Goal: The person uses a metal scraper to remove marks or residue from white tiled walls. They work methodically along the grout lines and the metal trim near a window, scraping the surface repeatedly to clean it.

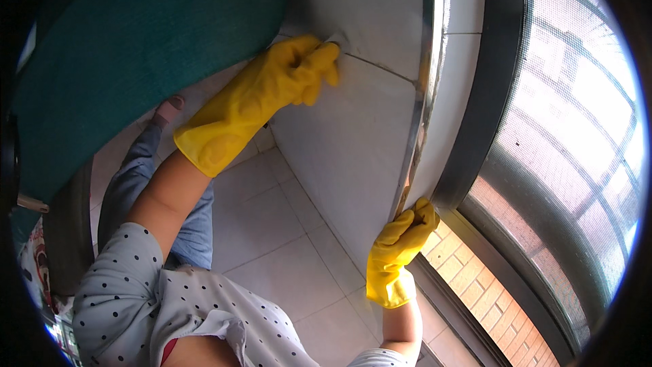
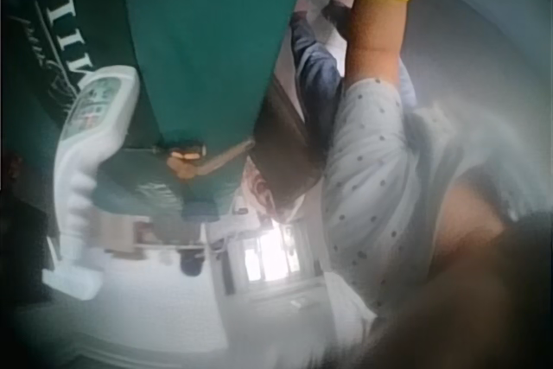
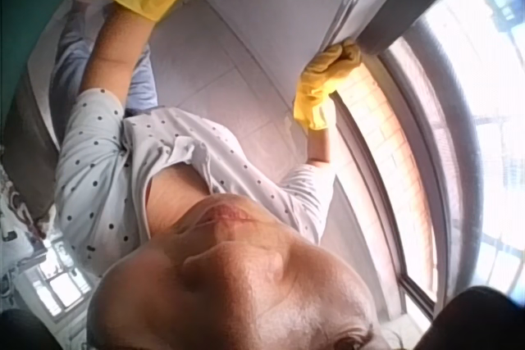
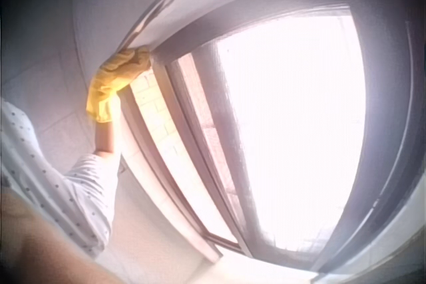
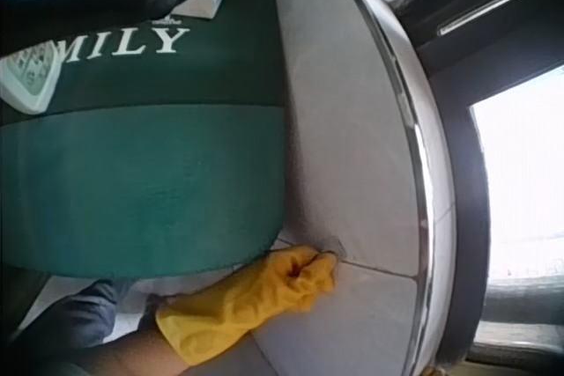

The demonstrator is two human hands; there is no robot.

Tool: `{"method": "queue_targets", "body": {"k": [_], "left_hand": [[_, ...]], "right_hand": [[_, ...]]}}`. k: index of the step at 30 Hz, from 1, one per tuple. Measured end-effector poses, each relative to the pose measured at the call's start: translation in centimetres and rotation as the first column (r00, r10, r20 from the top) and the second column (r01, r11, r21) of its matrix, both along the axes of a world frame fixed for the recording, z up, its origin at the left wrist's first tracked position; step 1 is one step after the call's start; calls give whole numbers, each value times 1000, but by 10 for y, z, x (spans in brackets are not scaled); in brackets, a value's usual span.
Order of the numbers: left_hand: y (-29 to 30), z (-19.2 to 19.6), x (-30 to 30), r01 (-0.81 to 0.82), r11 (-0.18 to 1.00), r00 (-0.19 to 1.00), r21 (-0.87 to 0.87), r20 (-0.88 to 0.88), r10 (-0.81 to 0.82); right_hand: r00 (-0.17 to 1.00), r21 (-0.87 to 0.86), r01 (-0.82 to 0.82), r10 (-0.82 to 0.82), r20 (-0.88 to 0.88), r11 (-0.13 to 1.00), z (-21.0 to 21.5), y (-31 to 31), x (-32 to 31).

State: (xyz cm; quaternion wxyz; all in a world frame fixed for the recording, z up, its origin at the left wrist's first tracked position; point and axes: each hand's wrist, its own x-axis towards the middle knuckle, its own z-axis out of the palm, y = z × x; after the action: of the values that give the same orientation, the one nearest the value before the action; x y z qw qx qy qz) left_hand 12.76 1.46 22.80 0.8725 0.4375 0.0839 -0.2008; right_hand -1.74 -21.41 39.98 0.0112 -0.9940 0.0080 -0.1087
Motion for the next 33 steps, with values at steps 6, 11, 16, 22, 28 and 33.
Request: {"method": "queue_targets", "body": {"k": [6, 11, 16, 22, 28, 33], "left_hand": [[5, 12, 2, 8, 999, 996, 36, 83, -11], [9, 16, 0, 46, 999, 997, -6, 58, -46], [7, 12, -4, 39, 998, 994, 39, 97, -42], [10, 14, -4, 13, 1000, 997, 0, 81, -13], [5, 19, -6, 25, 1000, 997, 1, 70, -26], [-3, 8, -8, -48, 996, 997, 68, 68, 44]], "right_hand": [[1000, -17, -7, 7, 7, 1000, 0, -4, -2], [1000, -1, -17, 17, 2, 1000, -1, -8, -2], [1000, 30, -25, 26, -10, 999, -1, -6, -1], [999, 0, -40, 40, 13, 999, -2, -3, 1], [1000, 40, -11, 10, 25, 999, -3, -4, -1], [1000, 40, -20, 20, -1, 999, -1, 0, 5]]}}
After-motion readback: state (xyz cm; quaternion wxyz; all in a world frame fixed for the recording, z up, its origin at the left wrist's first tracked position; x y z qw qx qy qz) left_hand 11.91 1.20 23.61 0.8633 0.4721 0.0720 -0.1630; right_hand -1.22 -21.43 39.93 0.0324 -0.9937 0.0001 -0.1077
